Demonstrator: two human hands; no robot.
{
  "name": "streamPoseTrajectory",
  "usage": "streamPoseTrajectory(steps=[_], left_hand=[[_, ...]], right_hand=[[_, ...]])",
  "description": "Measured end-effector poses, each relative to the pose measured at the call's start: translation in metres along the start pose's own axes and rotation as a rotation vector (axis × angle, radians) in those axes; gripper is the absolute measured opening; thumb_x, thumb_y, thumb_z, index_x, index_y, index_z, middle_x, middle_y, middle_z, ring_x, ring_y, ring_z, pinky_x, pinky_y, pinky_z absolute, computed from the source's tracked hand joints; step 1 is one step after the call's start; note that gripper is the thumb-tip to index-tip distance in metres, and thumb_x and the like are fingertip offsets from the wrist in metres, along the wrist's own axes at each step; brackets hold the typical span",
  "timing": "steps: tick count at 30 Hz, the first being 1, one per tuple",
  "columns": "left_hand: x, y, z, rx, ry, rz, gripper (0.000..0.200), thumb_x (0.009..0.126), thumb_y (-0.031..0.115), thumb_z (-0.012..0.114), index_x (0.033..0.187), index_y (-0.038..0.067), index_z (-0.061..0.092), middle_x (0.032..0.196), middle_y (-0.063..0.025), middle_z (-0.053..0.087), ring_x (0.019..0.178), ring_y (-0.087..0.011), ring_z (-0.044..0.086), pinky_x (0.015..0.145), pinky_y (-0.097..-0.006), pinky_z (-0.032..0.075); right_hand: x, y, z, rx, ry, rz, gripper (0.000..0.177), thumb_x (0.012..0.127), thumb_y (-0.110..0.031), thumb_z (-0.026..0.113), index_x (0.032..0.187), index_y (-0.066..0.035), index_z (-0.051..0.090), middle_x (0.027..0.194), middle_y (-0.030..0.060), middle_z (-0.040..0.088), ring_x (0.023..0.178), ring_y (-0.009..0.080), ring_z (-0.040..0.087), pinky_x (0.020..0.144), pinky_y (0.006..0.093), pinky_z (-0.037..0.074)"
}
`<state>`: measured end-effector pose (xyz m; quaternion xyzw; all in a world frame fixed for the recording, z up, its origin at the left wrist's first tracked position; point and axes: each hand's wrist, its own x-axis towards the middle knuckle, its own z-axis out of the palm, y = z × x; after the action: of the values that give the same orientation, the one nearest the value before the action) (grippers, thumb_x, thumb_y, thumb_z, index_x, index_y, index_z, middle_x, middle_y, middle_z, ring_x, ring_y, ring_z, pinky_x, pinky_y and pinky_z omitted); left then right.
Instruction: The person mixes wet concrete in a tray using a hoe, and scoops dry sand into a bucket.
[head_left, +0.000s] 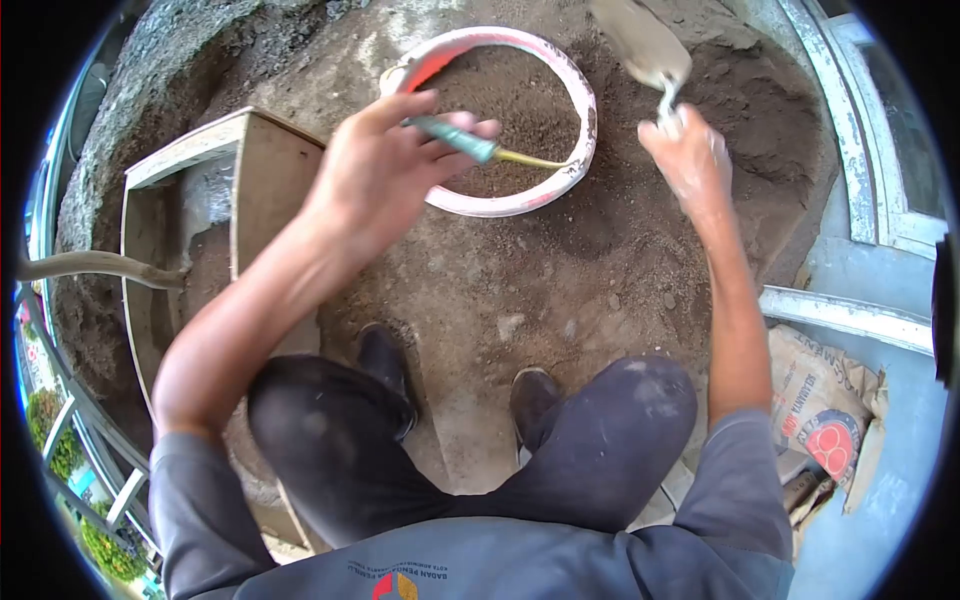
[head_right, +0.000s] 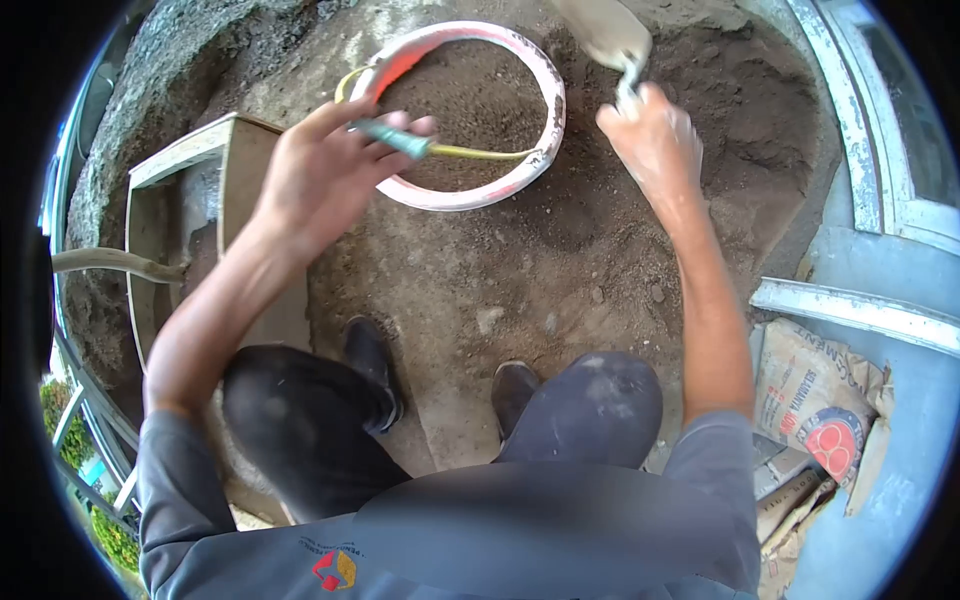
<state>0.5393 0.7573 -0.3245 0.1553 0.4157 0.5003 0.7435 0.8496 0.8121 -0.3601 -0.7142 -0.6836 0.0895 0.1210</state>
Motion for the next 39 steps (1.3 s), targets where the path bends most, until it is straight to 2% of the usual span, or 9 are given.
streamPoseTrajectory(steps=[2, 4, 10, 14, 18, 20, 24, 31, 39], left_hand=[[0.019, 0.001, 0.028, -0.36, -0.028, -0.07, 0.016, 0.103, 0.016, 0.046, 0.089, 0.009, 0.046, 0.083, -0.0094, 0.053, 0.084, -0.0285, 0.057, 0.101, -0.0551, 0.045], [0.031, 0.01, 0.062, -0.387, 0.252, -0.134, 0.022, 0.103, 0.016, 0.047, 0.082, 0.011, 0.041, 0.069, -0.0035, 0.039, 0.066, -0.022, 0.044, 0.087, -0.0508, 0.047], [0.014, 0.014, 0.099, -0.203, 0.529, -0.225, 0.014, 0.096, 0.02, 0.05, 0.099, 0.007, 0.046, 0.069, -0.0056, 0.041, 0.054, -0.0179, 0.039, 0.057, -0.042, 0.042], [-0.066, 0.045, 0.12, -0.191, 0.556, -0.263, 0.021, 0.093, 0.018, 0.058, 0.077, 0.013, 0.044, 0.057, -0.0008, 0.035, 0.049, -0.0168, 0.037, 0.057, -0.042, 0.042], [-0.164, 0.085, 0.167, -0.034, 0.459, -0.258, 0.023, 0.094, 0.02, 0.059, 0.076, 0.014, 0.046, 0.06, 0.0023, 0.034, 0.048, -0.0135, 0.033, 0.05, -0.0359, 0.036], [-0.213, 0.114, 0.185, 0.0, 0.486, -0.295, 0.024, 0.094, 0.023, 0.06, 0.076, 0.015, 0.046, 0.061, 0.0041, 0.035, 0.049, -0.0107, 0.033, 0.05, -0.0332, 0.033], [-0.321, 0.176, 0.208, 0.073, 0.482, -0.344, 0.025, 0.094, 0.028, 0.063, 0.079, 0.013, 0.05, 0.062, 0.0062, 0.035, 0.049, -0.0069, 0.032, 0.045, -0.0276, 0.026], [-0.429, 0.23, 0.187, 0.413, 0.467, -0.271, 0.037, 0.09, 0.034, 0.063, 0.099, -0.003, 0.063, 0.068, -0.0022, 0.055, 0.059, -0.0099, 0.05, 0.052, -0.0295, 0.038], [-0.509, 0.189, 0.042, 0.594, 0.792, -0.139, 0.04, 0.089, 0.03, 0.066, 0.114, -0.001, 0.067, 0.09, -0.0192, 0.072, 0.088, -0.0255, 0.071, 0.083, -0.0374, 0.054]], right_hand=[[-0.013, 0.019, -0.006, 0.118, -0.174, 0.276, 0.038, 0.085, -0.036, 0.062, 0.097, -0.001, 0.068, 0.09, 0.0221, 0.074, 0.082, 0.0354, 0.072, 0.076, 0.0493, 0.056], [-0.04, 0.048, 0.003, 0.288, -0.171, 0.313, 0.033, 0.083, -0.029, 0.066, 0.091, 0.003, 0.062, 0.07, 0.0134, 0.065, 0.058, 0.0203, 0.064, 0.054, 0.0387, 0.053], [-0.139, 0.052, -0.058, 0.694, -0.289, 0.71, 0.019, 0.085, -0.019, 0.068, 0.088, -0.002, 0.06, 0.064, 0.0032, 0.055, 0.047, 0.0145, 0.054, 0.042, 0.0319, 0.048], [-0.174, 0.056, -0.096, 0.937, -0.374, 0.902, 0.015, 0.087, -0.017, 0.068, 0.093, -0.005, 0.062, 0.067, 0.0022, 0.056, 0.051, 0.0133, 0.055, 0.046, 0.0296, 0.049], [-0.197, 0.063, -0.092, 1.157, -0.577, 1.045, 0.024, 0.092, -0.021, 0.066, 0.103, -0.001, 0.063, 0.082, 0.0113, 0.065, 0.067, 0.0223, 0.065, 0.062, 0.0362, 0.058], [-0.204, 0.047, -0.09, 1.173, -0.694, 1.069, 0.038, 0.099, -0.025, 0.061, 0.124, 0.003, 0.058, 0.11, 0.022, 0.066, 0.1, 0.0335, 0.067, 0.087, 0.046, 0.059], [-0.228, -0.019, -0.078, 1.427, -0.938, 1.094, 0.035, 0.102, -0.025, 0.056, 0.124, 0.001, 0.063, 0.123, 0.0178, 0.068, 0.113, 0.0295, 0.066, 0.1, 0.0445, 0.054], [-0.31, -0.15, -0.087, 1.706, -1.337, 0.714, 0.046, 0.104, -0.032, 0.055, 0.137, 0.0, 0.058, 0.135, 0.0134, 0.064, 0.121, 0.0281, 0.063, 0.107, 0.0424, 0.05], [-0.316, -0.268, -0.065, 1.394, -1.108, 0.798, 0.047, 0.102, -0.029, 0.06, 0.136, 0.003, 0.057, 0.134, 0.0139, 0.064, 0.12, 0.0276, 0.063, 0.106, 0.0415, 0.05]])
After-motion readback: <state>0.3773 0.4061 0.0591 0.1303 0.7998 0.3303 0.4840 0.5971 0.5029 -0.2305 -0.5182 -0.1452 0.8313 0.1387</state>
